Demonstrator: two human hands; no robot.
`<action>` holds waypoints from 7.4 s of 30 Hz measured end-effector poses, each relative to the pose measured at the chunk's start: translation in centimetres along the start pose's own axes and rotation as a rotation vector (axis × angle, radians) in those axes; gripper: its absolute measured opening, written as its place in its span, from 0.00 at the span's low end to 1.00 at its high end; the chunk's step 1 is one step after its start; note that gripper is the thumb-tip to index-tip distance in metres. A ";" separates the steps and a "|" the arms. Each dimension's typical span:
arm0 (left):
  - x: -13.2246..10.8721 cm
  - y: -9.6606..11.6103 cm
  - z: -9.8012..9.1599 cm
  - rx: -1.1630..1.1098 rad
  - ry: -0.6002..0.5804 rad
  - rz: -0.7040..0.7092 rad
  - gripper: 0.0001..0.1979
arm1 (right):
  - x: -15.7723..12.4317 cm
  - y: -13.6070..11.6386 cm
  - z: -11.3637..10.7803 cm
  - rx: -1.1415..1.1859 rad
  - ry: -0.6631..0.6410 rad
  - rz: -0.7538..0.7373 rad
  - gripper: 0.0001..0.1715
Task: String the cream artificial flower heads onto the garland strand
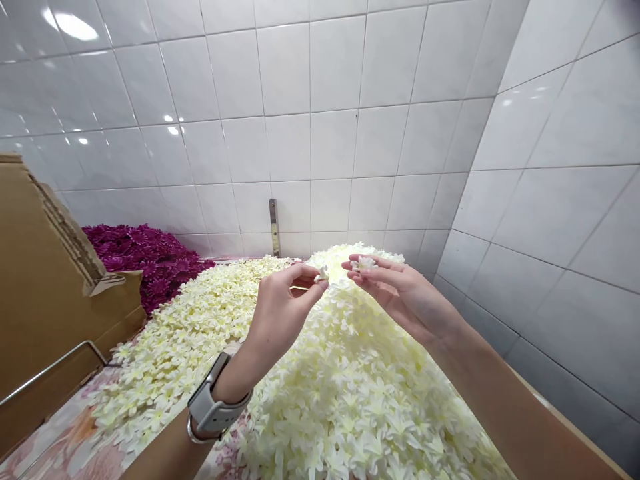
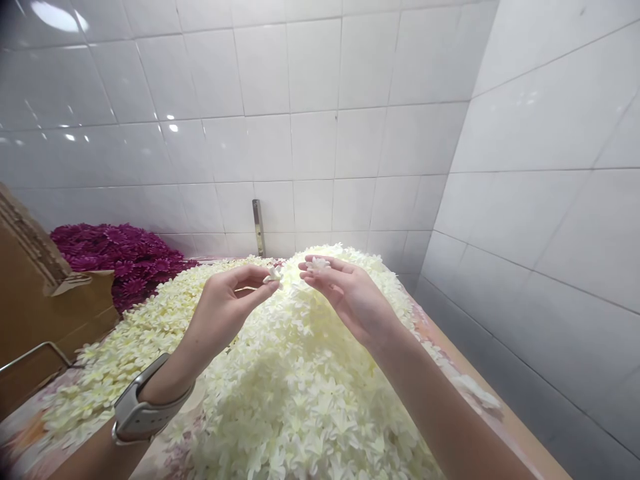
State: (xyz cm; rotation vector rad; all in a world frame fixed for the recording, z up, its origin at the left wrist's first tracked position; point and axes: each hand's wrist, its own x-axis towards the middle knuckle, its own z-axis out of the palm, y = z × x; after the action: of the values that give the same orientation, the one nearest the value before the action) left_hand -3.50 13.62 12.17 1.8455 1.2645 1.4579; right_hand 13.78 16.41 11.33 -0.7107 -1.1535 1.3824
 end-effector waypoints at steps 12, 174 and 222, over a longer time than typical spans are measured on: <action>0.5 -0.6 0.4 -0.284 -0.150 -0.183 0.07 | 0.1 0.7 -0.1 -0.273 -0.017 0.020 0.12; 0.6 -1.2 0.4 -0.200 -0.161 -0.133 0.11 | -0.2 1.0 -0.1 -0.452 -0.099 -0.161 0.14; 0.8 -1.5 0.4 -0.518 -0.421 -0.327 0.08 | 0.2 0.9 -1.3 -0.403 -0.274 -0.166 0.08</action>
State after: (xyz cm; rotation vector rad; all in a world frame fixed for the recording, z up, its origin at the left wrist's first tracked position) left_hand -3.66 15.05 11.24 1.4162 0.8323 1.0237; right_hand 14.60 17.00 10.13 -0.6988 -1.6996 1.1408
